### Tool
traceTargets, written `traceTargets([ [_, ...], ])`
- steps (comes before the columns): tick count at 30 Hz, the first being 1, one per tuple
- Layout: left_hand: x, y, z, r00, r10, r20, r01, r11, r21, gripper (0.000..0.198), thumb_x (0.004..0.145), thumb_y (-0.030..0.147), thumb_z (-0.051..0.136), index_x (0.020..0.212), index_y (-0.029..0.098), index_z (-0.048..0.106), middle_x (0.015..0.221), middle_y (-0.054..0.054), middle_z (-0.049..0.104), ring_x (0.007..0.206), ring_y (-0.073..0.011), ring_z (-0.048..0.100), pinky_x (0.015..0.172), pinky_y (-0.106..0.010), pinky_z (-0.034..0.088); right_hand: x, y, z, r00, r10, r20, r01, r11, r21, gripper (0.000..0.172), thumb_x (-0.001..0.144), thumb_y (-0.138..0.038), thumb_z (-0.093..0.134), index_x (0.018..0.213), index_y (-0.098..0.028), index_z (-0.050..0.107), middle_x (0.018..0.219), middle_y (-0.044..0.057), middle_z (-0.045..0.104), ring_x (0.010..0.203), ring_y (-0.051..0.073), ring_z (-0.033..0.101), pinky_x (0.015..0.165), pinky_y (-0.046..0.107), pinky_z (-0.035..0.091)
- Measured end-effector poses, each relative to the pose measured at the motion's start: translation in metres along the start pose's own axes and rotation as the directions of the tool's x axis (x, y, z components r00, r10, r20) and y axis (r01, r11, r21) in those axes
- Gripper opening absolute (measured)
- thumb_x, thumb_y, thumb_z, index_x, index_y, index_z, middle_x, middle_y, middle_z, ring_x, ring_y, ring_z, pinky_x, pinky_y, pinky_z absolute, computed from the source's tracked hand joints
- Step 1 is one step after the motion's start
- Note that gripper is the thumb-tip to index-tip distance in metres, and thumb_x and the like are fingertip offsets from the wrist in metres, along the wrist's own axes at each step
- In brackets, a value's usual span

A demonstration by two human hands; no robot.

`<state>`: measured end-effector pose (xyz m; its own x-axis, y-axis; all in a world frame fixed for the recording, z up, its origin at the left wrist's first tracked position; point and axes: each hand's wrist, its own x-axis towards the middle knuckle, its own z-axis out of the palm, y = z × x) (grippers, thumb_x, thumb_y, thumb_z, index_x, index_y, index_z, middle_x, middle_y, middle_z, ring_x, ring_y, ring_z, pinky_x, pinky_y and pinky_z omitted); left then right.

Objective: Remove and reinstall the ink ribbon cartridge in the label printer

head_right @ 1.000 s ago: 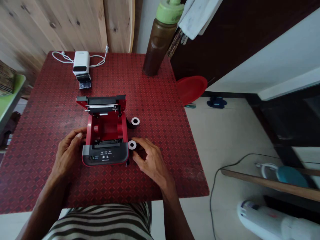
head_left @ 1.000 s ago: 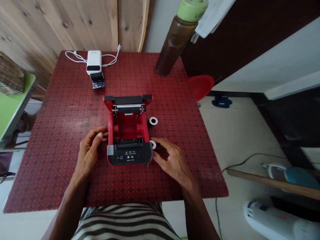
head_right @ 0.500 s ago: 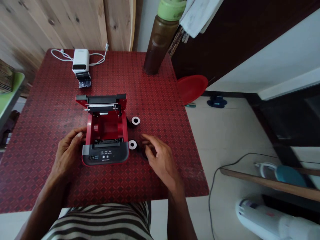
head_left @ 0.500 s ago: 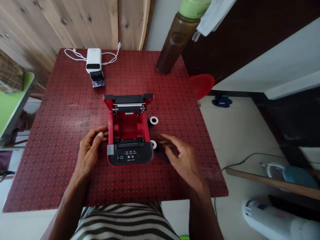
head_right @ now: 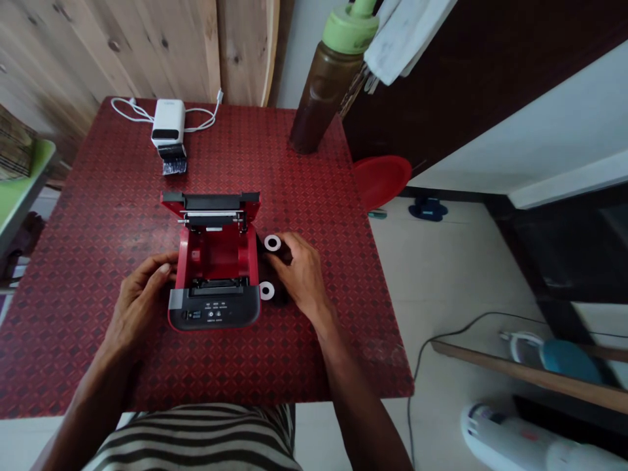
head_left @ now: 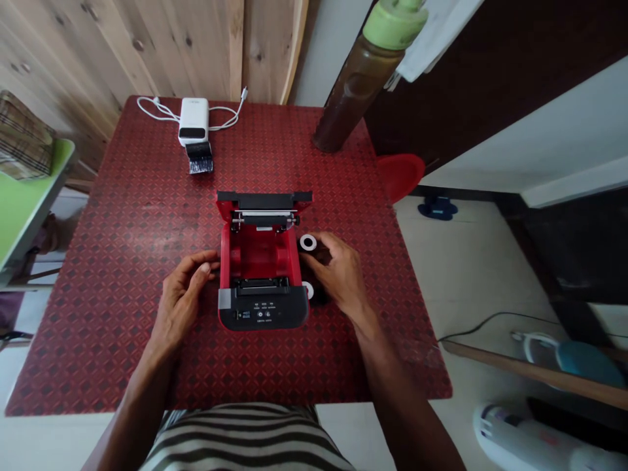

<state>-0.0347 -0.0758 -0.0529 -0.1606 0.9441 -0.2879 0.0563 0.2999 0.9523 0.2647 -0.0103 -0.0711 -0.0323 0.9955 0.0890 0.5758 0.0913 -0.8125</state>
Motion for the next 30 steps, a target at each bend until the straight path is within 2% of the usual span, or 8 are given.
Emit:
traceTargets([
  [4, 0.000, 0.000, 0.000, 1.000, 0.009, 0.020, -0.009, 1.000, 0.018, 0.055, 0.104, 0.065, 0.075, 0.137, 0.021, 0.079, 0.130, -0.013, 0.087, 0.129, -0.0364, 0.081, 0.088, -0.039, 0.064, -0.006, -0.006, -0.016, 0.997, 0.043, -0.070, -0.040, 0.999, 0.031, 0.024, 0.094, -0.038, 0.073, 0.115, -0.027, 0.073, 0.114, 0.007, 0.084, 0.104, 0.029, 0.078, 0.096, 0.048, 0.064],
  [8, 0.000, -0.001, -0.001, 0.999, 0.044, 0.029, -0.045, 0.997, 0.057, 0.054, 0.104, 0.064, 0.075, 0.136, 0.021, 0.079, 0.125, -0.011, 0.088, 0.127, -0.0353, 0.081, 0.102, -0.043, 0.063, -0.027, -0.026, -0.059, 0.989, 0.105, -0.101, -0.083, 0.976, 0.201, 0.027, 0.090, -0.037, 0.085, 0.116, -0.031, 0.077, 0.115, 0.004, 0.082, 0.105, 0.027, 0.079, 0.091, 0.043, 0.066],
  [11, 0.000, -0.002, -0.001, 0.996, 0.085, 0.029, -0.087, 0.992, 0.091, 0.053, 0.104, 0.062, 0.074, 0.135, 0.019, 0.081, 0.132, -0.012, 0.085, 0.125, -0.0336, 0.081, 0.109, -0.045, 0.060, -0.042, -0.053, -0.090, 0.997, -0.011, 0.080, -0.018, 0.934, 0.357, 0.034, 0.095, -0.054, 0.090, 0.123, -0.037, 0.084, 0.114, 0.004, 0.083, 0.103, 0.030, 0.080, 0.090, 0.045, 0.068],
  [13, 0.001, -0.003, -0.001, 0.995, 0.097, 0.027, -0.099, 0.989, 0.106, 0.052, 0.104, 0.061, 0.074, 0.134, 0.019, 0.082, 0.135, -0.012, 0.085, 0.126, -0.0331, 0.079, 0.110, -0.044, 0.059, -0.044, -0.073, -0.100, 0.960, -0.133, 0.247, 0.025, 0.917, 0.399, 0.040, 0.096, -0.066, 0.087, 0.126, -0.040, 0.086, 0.107, 0.005, 0.084, 0.102, 0.032, 0.081, 0.090, 0.048, 0.068],
  [16, 0.001, -0.006, -0.002, 0.997, 0.078, 0.027, -0.081, 0.992, 0.093, 0.054, 0.102, 0.062, 0.076, 0.134, 0.020, 0.082, 0.135, -0.012, 0.084, 0.126, -0.0338, 0.079, 0.104, -0.043, 0.060, -0.032, -0.099, -0.090, 0.871, -0.182, 0.457, 0.060, 0.961, 0.268, 0.035, 0.102, -0.049, 0.085, 0.135, -0.039, 0.081, 0.112, 0.002, 0.086, 0.096, 0.027, 0.081, 0.090, 0.044, 0.067],
  [19, 0.001, -0.009, -0.003, 0.998, 0.060, 0.027, -0.061, 0.996, 0.067, 0.054, 0.100, 0.064, 0.078, 0.133, 0.021, 0.082, 0.136, -0.013, 0.084, 0.128, -0.0348, 0.078, 0.096, -0.040, 0.062, -0.012, -0.113, -0.061, 0.828, -0.228, 0.512, 0.202, 0.973, 0.108, 0.026, 0.102, -0.032, 0.076, 0.127, -0.030, 0.075, 0.114, 0.002, 0.086, 0.092, 0.023, 0.079, 0.089, 0.040, 0.065],
  [22, 0.001, -0.010, -0.003, 0.998, 0.061, 0.029, -0.062, 0.997, 0.041, 0.053, 0.100, 0.064, 0.078, 0.133, 0.022, 0.082, 0.135, -0.014, 0.084, 0.125, -0.0343, 0.078, 0.097, -0.042, 0.062, -0.002, -0.116, -0.036, 0.822, -0.285, 0.494, 0.320, 0.947, 0.014, 0.022, 0.102, -0.025, 0.067, 0.123, -0.027, 0.071, 0.115, 0.004, 0.083, 0.099, 0.023, 0.078, 0.097, 0.041, 0.063],
  [30, -0.001, -0.004, -0.003, 0.990, 0.134, 0.046, -0.139, 0.980, 0.141, 0.046, 0.105, 0.059, 0.071, 0.130, 0.023, 0.085, 0.128, -0.012, 0.085, 0.114, -0.0316, 0.079, 0.101, -0.044, 0.059, -0.010, -0.118, -0.012, 0.836, -0.267, 0.480, 0.367, 0.921, -0.127, 0.017, 0.113, -0.026, 0.050, 0.123, -0.025, 0.064, 0.117, 0.010, 0.079, 0.110, 0.029, 0.075, 0.102, 0.048, 0.062],
])
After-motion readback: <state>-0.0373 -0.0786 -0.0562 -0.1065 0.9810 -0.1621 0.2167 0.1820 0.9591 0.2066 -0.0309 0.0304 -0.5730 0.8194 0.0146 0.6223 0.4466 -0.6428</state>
